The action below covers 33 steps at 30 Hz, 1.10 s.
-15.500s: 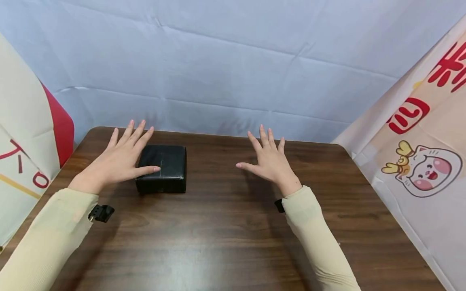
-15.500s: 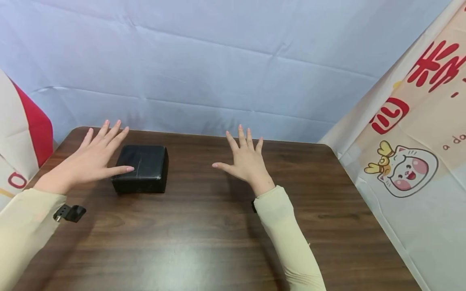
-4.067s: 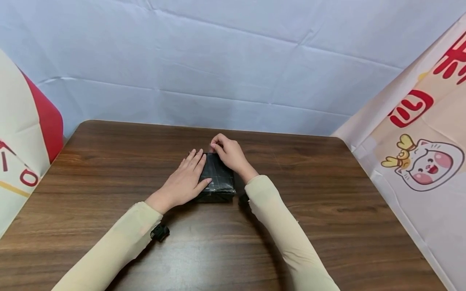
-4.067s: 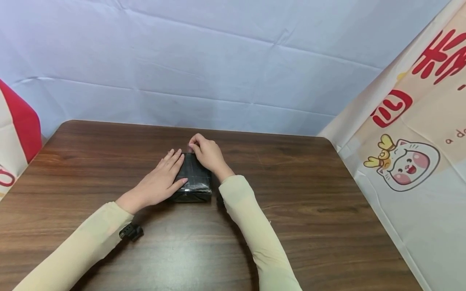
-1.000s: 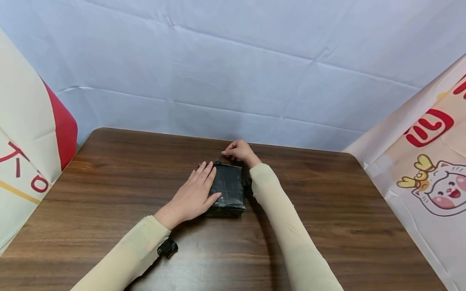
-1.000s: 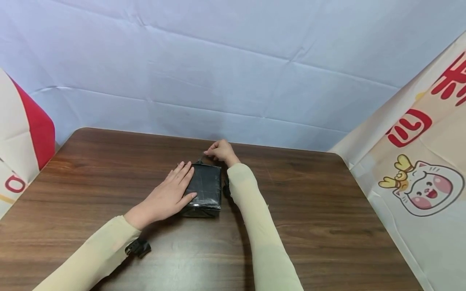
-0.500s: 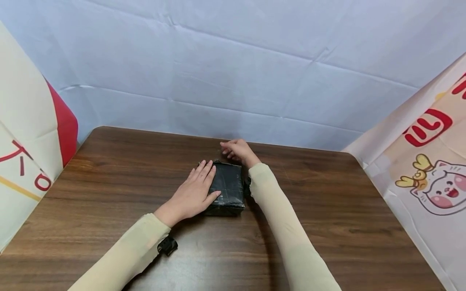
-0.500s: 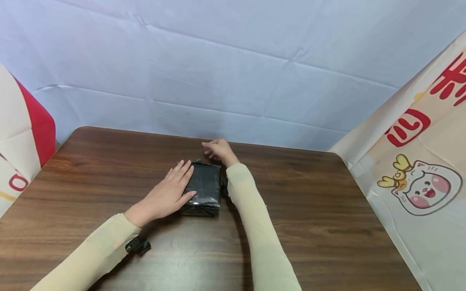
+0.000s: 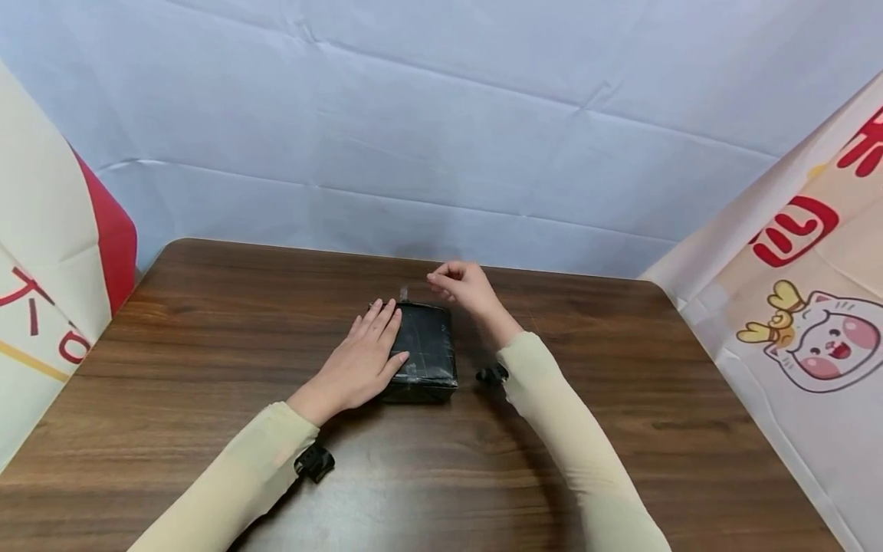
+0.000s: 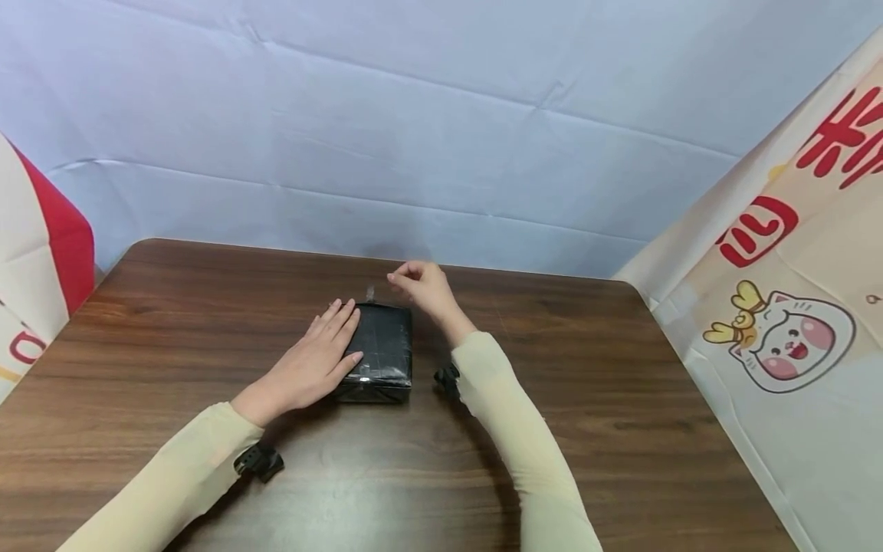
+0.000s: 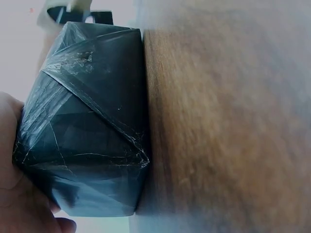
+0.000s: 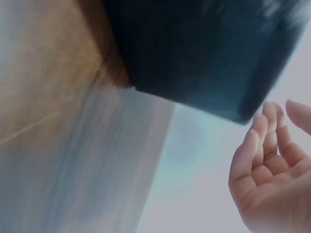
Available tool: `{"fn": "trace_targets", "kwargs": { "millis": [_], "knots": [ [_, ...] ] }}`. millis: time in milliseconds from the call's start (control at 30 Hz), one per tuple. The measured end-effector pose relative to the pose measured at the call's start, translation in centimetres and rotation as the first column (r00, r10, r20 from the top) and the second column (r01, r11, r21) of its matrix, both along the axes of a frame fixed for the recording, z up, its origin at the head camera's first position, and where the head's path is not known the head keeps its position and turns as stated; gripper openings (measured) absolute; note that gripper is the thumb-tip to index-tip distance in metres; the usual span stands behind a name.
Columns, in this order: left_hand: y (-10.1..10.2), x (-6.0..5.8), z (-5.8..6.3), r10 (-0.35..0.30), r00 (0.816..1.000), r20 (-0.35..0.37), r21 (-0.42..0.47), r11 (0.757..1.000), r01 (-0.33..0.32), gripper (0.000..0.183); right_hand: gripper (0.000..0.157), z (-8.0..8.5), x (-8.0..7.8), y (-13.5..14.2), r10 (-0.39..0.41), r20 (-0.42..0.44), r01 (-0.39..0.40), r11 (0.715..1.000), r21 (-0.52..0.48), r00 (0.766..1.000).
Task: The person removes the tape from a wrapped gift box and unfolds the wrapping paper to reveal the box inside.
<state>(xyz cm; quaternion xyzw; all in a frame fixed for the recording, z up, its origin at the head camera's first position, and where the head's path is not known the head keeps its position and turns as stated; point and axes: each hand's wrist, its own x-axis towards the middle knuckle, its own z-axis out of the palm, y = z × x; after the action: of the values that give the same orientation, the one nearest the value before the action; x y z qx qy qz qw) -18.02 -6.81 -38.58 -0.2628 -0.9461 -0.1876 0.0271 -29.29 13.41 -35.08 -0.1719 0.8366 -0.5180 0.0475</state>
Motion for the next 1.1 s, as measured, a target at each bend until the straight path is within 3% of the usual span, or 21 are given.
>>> {"fn": "trace_targets", "kwargs": {
  "millis": [67,167,300,433,600,900,1100],
  "knots": [
    [0.0,0.0,0.0,0.001,1.000,0.003,-0.002,1.000,-0.001,0.063,0.016,0.3,1.7,0.6,0.048,-0.102,-0.040,0.996,0.083,0.994],
    [0.0,0.0,0.0,0.011,1.000,0.008,-0.013,1.000,-0.011,0.063,0.010,0.6,4.7,1.1,0.140,-0.218,-0.089,0.969,0.228,0.966],
    [-0.2,-0.1,0.1,0.021,1.000,0.002,-0.022,1.000,-0.021,0.065,0.011,0.5,8.1,1.3,0.287,-0.266,-0.189,0.921,0.340,0.920],
    [-0.4,-0.3,0.1,0.014,1.000,0.002,-0.007,1.000,-0.014,0.065,0.017,0.0,9.6,1.4,0.354,-0.294,-0.232,0.896,0.378,0.888],
    [-0.4,-0.2,-0.1,0.002,1.000,0.016,-0.003,1.000,-0.002,0.065,0.015,-0.8,10.2,1.2,0.332,-0.313,-0.213,0.909,0.358,0.890],
    [0.0,0.0,0.0,0.001,1.000,-0.010,0.016,1.000,-0.001,0.065,0.006,-1.8,10.8,0.2,0.168,-0.300,-0.095,0.965,0.243,0.939],
    [0.2,-0.1,0.3,0.002,1.000,-0.016,0.008,1.000,-0.002,0.066,0.003,-1.7,11.1,-0.2,0.137,-0.360,-0.028,0.956,0.291,0.923]
  ]
}}
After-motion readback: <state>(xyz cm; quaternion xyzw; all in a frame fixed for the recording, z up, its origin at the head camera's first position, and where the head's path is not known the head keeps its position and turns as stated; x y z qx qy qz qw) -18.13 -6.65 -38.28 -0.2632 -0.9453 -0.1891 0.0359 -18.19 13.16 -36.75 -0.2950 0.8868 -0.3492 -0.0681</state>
